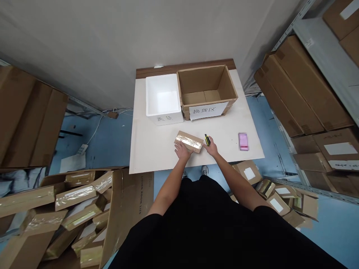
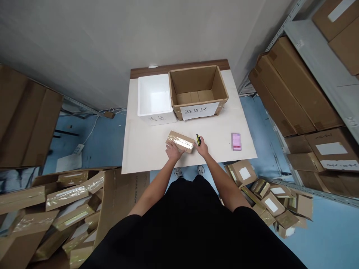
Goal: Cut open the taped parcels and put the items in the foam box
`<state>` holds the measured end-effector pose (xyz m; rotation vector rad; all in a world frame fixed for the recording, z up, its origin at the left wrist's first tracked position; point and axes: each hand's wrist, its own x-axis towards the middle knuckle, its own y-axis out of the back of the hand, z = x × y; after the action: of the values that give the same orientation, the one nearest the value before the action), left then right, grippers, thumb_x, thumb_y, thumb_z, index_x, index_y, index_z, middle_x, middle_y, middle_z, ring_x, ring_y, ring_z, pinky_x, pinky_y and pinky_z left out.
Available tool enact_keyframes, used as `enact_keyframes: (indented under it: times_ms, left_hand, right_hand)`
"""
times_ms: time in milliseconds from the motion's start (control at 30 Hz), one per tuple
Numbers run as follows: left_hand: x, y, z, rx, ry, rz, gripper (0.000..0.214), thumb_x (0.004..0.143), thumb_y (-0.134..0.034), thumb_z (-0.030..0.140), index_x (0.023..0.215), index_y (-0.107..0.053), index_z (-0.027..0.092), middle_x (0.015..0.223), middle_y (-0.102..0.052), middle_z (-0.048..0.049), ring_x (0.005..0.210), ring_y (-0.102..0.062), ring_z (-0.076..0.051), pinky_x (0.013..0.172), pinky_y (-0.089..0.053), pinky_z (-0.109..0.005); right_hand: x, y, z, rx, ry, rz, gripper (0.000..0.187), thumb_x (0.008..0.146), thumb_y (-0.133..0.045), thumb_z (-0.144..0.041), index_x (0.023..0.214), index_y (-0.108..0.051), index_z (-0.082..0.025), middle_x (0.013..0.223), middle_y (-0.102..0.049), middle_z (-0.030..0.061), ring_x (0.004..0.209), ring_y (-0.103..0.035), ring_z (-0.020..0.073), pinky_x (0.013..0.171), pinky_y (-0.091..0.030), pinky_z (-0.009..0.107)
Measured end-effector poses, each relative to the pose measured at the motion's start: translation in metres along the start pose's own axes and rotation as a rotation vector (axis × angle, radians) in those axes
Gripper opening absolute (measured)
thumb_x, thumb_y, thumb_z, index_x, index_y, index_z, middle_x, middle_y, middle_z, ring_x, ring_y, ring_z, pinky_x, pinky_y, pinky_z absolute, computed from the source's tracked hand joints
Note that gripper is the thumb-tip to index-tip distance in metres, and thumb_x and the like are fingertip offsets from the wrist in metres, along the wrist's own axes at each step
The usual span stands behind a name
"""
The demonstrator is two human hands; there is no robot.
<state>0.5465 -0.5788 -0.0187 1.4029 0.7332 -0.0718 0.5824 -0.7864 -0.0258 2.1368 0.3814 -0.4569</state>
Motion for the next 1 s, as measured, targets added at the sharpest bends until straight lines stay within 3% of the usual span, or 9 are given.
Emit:
enact_keyframes:
  times_ms: [67,133,267,367,500,600,767,867,1000]
  left_hand:
    - [-0.004,0.0,0.004,0.019,0.019,0.011,0.128,0.084,-0.052,0.087,0.17,-0.011,0.001,0.174,-0.017,-0.0313,0.162,-0.014,-0.044,0.124,-0.032,-0.052]
    - [-0.006,0.003,0.006,0.038,-0.026,0.042,0.12,0.087,-0.05,0.084,0.17,-0.016,0.004,0.174,-0.019,-0.0295,0.163,-0.011,-0.046,0.125,-0.028,-0.057]
    - [0.0,0.016,0.005,0.046,-0.446,0.046,0.076,0.1,-0.047,0.06,0.167,-0.033,0.026,0.174,-0.029,-0.0142,0.162,-0.014,-0.041,0.126,-0.027,-0.055]
    - [0.01,0.026,0.006,0.065,-0.643,-0.004,0.064,0.098,-0.057,0.051,0.159,-0.045,0.034,0.163,-0.043,-0.0113,0.157,-0.026,-0.037,0.124,-0.03,-0.051]
    - [0.022,0.034,0.01,0.111,-0.655,-0.061,0.066,0.088,-0.075,0.049,0.148,-0.056,0.031,0.151,-0.052,-0.0127,0.147,-0.038,-0.041,0.121,-0.033,-0.054]
    - [0.025,0.035,0.015,0.125,-0.597,-0.078,0.063,0.086,-0.079,0.048,0.143,-0.06,0.03,0.148,-0.054,-0.0127,0.142,-0.043,-0.038,0.12,-0.034,-0.054]
    - [0.02,0.023,0.018,0.097,-0.521,-0.017,0.057,0.087,-0.082,0.043,0.139,-0.063,0.029,0.166,-0.039,-0.0097,0.146,-0.039,-0.034,0.117,-0.041,-0.046]
    - [0.017,0.016,0.016,0.073,-0.505,-0.01,0.057,0.087,-0.082,0.038,0.14,-0.061,0.03,0.17,-0.036,-0.0067,0.148,-0.039,-0.032,0.117,-0.044,-0.044]
    - [0.019,0.016,0.016,0.064,-0.503,-0.03,0.06,0.087,-0.082,0.036,0.142,-0.059,0.028,0.172,-0.035,-0.007,0.153,-0.035,-0.033,0.117,-0.047,-0.045]
  right_hand:
    - [0.018,-0.008,-0.008,0.044,-0.025,0.048,0.085,0.101,-0.052,-0.051,0.169,-0.015,-0.015,0.148,-0.063,0.0182,0.122,-0.068,0.0279,0.097,-0.057,0.036]
    - [0.032,-0.011,-0.014,0.074,-0.033,0.063,0.084,0.099,-0.056,-0.046,0.168,-0.019,-0.014,0.145,-0.065,0.0174,0.125,-0.067,0.029,0.1,-0.055,0.037]
    - [0.045,-0.01,-0.019,0.01,0.007,0.056,0.079,0.099,-0.053,-0.036,0.169,-0.02,-0.018,0.137,-0.07,0.0149,0.121,-0.069,0.0294,0.101,-0.053,0.038]
    - [0.046,-0.01,-0.018,0.008,0.038,0.066,0.079,0.099,-0.052,-0.035,0.169,-0.02,-0.018,0.138,-0.07,0.0151,0.12,-0.068,0.0286,0.103,-0.052,0.04]
    - [0.049,-0.012,-0.019,0.02,0.06,0.05,0.077,0.099,-0.055,-0.039,0.168,-0.026,-0.021,0.145,-0.066,0.0144,0.12,-0.068,0.0267,0.101,-0.053,0.038]
    - [0.055,-0.012,-0.025,0.053,0.068,0.033,0.072,0.099,-0.058,-0.041,0.164,-0.033,-0.023,0.141,-0.068,0.0128,0.118,-0.069,0.0254,0.099,-0.054,0.036]
    - [0.049,-0.002,-0.015,0.11,0.087,-0.022,0.051,0.105,-0.05,-0.049,0.149,-0.047,-0.024,0.111,-0.077,0.0066,0.09,-0.074,0.0223,0.081,-0.057,0.031]
    - [0.032,0.008,0.009,0.262,0.137,-0.152,0.041,0.11,-0.038,-0.051,0.135,-0.054,-0.023,0.09,-0.075,0.0003,0.068,-0.07,0.016,0.07,-0.055,0.025]
    - [0.017,0.024,0.035,0.258,0.176,-0.379,0.031,0.109,-0.046,-0.047,0.125,-0.059,-0.024,0.082,-0.073,-0.0034,0.064,-0.068,0.0127,0.068,-0.053,0.021]
